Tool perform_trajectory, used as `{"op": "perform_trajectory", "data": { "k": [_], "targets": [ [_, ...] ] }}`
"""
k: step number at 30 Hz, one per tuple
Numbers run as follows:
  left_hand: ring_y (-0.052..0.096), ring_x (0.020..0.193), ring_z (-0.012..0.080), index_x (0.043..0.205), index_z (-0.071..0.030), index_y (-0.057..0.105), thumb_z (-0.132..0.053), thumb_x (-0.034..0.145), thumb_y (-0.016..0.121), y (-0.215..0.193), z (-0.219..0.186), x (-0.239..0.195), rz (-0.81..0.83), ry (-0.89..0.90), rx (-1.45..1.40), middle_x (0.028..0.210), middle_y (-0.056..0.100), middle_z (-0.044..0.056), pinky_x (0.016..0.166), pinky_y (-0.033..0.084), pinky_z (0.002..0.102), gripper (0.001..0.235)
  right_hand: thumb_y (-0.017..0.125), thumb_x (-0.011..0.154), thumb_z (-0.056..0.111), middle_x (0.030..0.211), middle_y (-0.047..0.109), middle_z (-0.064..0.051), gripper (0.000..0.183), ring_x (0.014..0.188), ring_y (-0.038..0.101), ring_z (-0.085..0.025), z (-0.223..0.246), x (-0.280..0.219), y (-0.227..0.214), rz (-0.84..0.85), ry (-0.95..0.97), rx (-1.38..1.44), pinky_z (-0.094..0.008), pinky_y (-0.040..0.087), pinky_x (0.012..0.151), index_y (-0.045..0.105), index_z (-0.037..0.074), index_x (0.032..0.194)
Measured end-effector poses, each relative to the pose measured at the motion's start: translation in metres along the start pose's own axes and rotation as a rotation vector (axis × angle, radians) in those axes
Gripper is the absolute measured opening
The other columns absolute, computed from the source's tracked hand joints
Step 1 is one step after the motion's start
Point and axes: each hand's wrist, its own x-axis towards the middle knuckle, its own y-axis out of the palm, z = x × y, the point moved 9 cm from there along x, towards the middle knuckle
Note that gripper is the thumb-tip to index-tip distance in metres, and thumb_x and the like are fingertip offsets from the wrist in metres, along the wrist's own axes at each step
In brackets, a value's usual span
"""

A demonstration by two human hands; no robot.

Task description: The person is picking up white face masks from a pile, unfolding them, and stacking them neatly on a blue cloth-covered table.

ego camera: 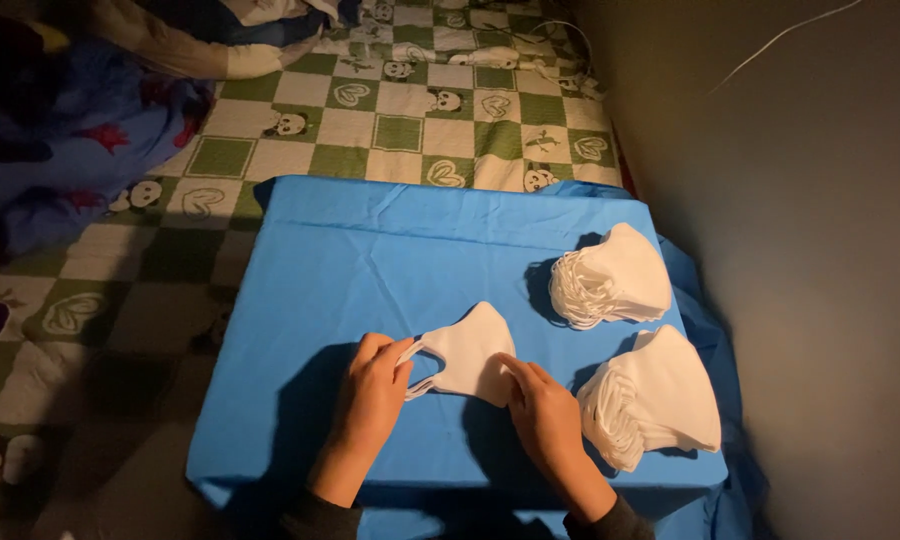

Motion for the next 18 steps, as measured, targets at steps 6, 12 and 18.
{"op": "perform_trajectory", "data": {
  "k": [6, 12, 18],
  "targets": [
    [0.070, 0.090, 0.0245, 0.112, -0.012, 0.075, -0.002, 0.086, 0.069, 0.000, 0.009, 0.003, -0.019, -0.048, -0.011, 0.104, 0.066, 0.004, 0.079, 0.057, 0.038, 0.028, 0.057, 0.095, 0.020, 0.086, 0.066, 0.002, 0.038, 0.064, 0.062, -0.028, 0.004, -0.003, -0.002, -0.143, -0.100, -0.071, -0.044, 0.046, 0.049, 0.066, 0.029, 0.131],
    [0.070, 0.087, 0.0168, 0.121, -0.014, 0.076, -0.027, 0.086, 0.078, -0.009, 0.007, -0.003, -0.104, -0.076, -0.047, 0.112, 0.069, 0.002, 0.085, 0.054, 0.032, 0.037, 0.063, 0.097, 0.028, 0.090, 0.066, 0.003, 0.049, 0.066, 0.065, -0.025, 0.017, -0.035, -0.054, -0.128, -0.081, 0.055, -0.041, 0.050, 0.054, 0.054, 0.035, 0.144],
    [0.066, 0.078, 0.0152, 0.122, -0.012, 0.077, -0.024, 0.092, 0.073, -0.018, -0.005, -0.005, -0.123, -0.099, -0.065, 0.111, 0.068, 0.003, 0.071, 0.058, 0.032, 0.033, 0.066, 0.091, 0.029, 0.133, 0.068, 0.003, 0.036, 0.110, 0.063, -0.017, -0.074, -0.066, -0.157, -0.357, 0.420, 0.179, -0.029, 0.051, 0.086, 0.070, 0.029, 0.126]
  ]
}}
